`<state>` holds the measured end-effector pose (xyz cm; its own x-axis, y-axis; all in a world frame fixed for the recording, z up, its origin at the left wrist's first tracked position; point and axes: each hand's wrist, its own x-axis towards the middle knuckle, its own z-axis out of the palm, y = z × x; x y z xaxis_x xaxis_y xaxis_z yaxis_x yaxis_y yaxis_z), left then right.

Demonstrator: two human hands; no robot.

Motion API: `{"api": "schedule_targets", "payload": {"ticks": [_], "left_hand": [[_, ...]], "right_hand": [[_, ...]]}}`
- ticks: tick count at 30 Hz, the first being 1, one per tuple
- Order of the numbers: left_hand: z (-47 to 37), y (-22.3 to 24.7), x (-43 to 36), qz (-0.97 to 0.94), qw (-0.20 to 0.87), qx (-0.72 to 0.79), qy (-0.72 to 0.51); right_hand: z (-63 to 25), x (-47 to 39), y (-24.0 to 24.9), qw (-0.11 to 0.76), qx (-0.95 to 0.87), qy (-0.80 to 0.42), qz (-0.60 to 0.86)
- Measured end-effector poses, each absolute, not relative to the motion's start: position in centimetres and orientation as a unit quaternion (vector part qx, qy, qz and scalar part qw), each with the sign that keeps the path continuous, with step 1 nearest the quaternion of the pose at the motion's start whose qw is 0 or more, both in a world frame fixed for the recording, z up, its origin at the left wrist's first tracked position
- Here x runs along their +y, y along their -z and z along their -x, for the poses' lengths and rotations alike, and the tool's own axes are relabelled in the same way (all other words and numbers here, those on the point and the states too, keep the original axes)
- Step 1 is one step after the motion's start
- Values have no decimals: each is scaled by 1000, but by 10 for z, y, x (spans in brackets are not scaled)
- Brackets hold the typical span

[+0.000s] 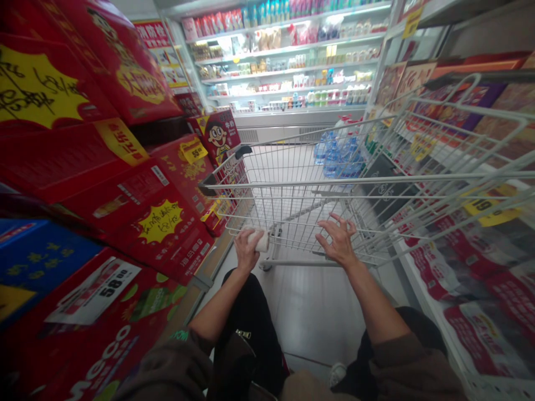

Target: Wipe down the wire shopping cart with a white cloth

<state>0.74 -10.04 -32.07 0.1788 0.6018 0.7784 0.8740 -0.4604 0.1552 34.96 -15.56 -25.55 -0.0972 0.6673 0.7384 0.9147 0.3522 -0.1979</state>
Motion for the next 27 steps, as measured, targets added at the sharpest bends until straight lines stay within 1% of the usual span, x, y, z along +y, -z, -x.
{"api": "schedule_targets", "payload": {"ticks": [3,7,13,15,19,21,24,27], "left_hand": [[5,315,-98,729,168,-506,429],[16,302,-88,716,191,-484,465],[33,324,-102,739,157,-497,427],[41,325,-104,723,164,-505,442],[55,316,-97,705,158,-527,447],[60,317,-95,712,142,-535,433],[68,331,-99,722,121,-536,420],[77,342,-104,718,118,-534,430]], "right_hand": [[-352,-155,258,387,-723,165,548],[-358,-157,260,391,-728,163,540],[-367,-154,259,387,-733,164,535],[-364,-155,263,389,-724,199,534],[-341,-164,278,433,-624,344,551],[-324,-169,278,446,-594,394,541],[-299,-169,254,458,-602,436,487],[-280,-158,200,475,-600,441,468]]}}
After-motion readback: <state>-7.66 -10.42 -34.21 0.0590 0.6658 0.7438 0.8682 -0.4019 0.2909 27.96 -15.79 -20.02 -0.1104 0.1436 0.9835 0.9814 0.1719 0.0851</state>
